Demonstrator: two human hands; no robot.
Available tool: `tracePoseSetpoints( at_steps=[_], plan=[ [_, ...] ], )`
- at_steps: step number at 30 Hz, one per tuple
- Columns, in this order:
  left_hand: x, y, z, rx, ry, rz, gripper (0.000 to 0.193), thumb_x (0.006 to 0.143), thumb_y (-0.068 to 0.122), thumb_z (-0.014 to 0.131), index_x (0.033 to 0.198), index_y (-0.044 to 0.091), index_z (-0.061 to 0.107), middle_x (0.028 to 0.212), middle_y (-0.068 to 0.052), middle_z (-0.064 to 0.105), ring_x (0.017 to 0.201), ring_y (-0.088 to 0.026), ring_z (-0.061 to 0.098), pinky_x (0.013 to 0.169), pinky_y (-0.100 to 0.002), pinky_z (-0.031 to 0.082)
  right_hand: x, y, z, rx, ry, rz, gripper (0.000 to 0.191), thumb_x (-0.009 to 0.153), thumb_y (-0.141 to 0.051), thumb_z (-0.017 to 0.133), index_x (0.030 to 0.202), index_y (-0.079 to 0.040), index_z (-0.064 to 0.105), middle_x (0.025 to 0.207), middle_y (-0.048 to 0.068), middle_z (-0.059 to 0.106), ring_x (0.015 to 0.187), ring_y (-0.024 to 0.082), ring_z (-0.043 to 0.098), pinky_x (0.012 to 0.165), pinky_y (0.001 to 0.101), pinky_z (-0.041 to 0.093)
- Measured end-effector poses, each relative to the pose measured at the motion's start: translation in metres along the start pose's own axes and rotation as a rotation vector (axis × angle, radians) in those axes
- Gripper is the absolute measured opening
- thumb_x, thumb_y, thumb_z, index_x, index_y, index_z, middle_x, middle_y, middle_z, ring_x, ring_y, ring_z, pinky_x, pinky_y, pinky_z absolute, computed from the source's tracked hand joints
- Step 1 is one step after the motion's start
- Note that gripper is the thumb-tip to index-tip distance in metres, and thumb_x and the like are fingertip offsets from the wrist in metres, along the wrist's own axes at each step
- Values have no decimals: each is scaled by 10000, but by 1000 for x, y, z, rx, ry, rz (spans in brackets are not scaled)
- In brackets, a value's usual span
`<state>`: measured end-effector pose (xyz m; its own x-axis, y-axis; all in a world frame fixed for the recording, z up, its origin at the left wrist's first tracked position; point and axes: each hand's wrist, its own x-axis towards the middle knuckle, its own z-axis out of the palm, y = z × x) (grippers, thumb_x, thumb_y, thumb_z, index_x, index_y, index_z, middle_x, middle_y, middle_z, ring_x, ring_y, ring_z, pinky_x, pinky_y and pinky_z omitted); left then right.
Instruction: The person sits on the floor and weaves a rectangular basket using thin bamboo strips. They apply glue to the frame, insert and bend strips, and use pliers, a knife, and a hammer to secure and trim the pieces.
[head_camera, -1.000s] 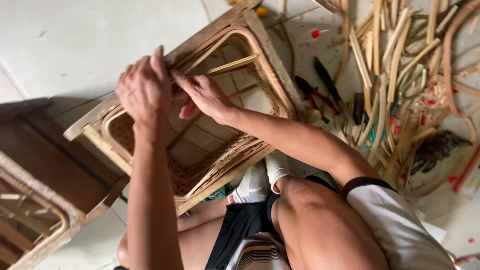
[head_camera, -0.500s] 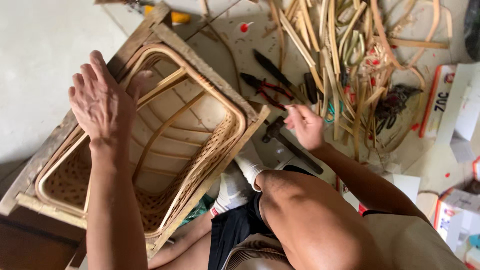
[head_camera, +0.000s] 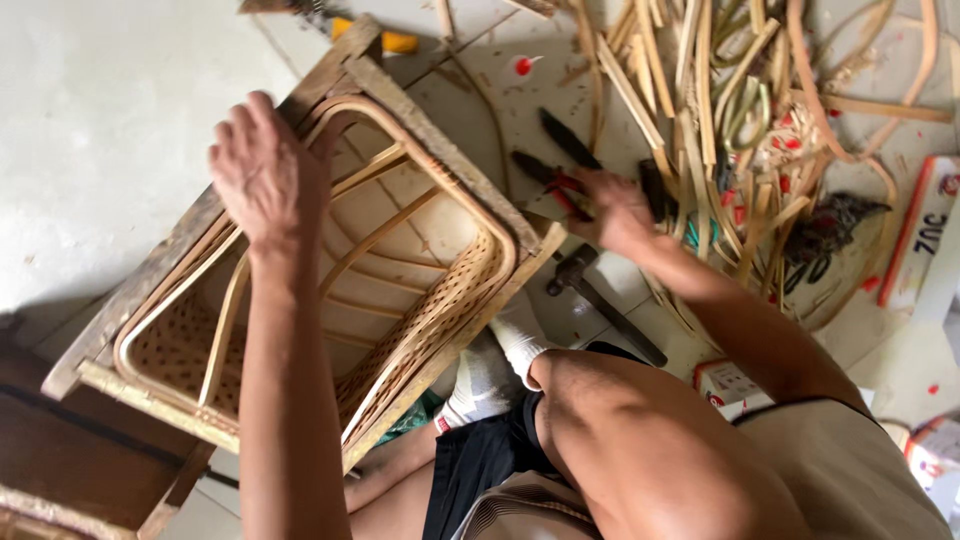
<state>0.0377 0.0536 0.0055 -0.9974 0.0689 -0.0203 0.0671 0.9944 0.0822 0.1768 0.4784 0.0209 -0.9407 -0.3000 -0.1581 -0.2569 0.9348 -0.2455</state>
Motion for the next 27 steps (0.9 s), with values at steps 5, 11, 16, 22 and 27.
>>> tracePoseSetpoints(
  at_steps=[5,11,16,22,27],
  plan=[
    [4,0,-6,-85,-12,-11,804,977,827,542,1111,34,550,868,-108,579,740,-228,545,627,-383,507,3,-29,-64,842,-227,699,220,960,-87,607,1157,-2,556,1122,211,677,843,261,692,707,420,583],
    [9,6,-16,-145,-67,-52,799,938,837,536,1073,50,547,840,-98,547,749,-243,531,670,-412,495,26,-126,-111,1405,-395,290,256,1004,-120,562,1220,1,627,1225,178,704,985,189,712,841,307,586],
    [9,5,-12,-190,-111,-43,550,1017,573,601,1084,30,554,871,-99,542,775,-231,532,715,-428,487,81,-194,-90,1550,-660,387,404,1099,-260,428,1379,-6,571,1100,53,613,977,109,597,755,232,490],
    [8,7,-9,-141,-13,-36,300,890,97,612,1172,18,546,914,-109,563,818,-229,543,715,-434,492,92,-232,-82,1535,-477,527,457,1034,-310,440,1381,-30,540,974,3,621,990,130,674,902,321,600],
    [5,11,-23,-154,-91,-75,272,861,86,656,1103,50,538,983,-130,555,891,-249,546,751,-435,490,102,-249,-82,1619,-449,641,376,1025,-286,478,1302,-45,559,967,4,596,925,153,651,849,366,566]
  ],
)
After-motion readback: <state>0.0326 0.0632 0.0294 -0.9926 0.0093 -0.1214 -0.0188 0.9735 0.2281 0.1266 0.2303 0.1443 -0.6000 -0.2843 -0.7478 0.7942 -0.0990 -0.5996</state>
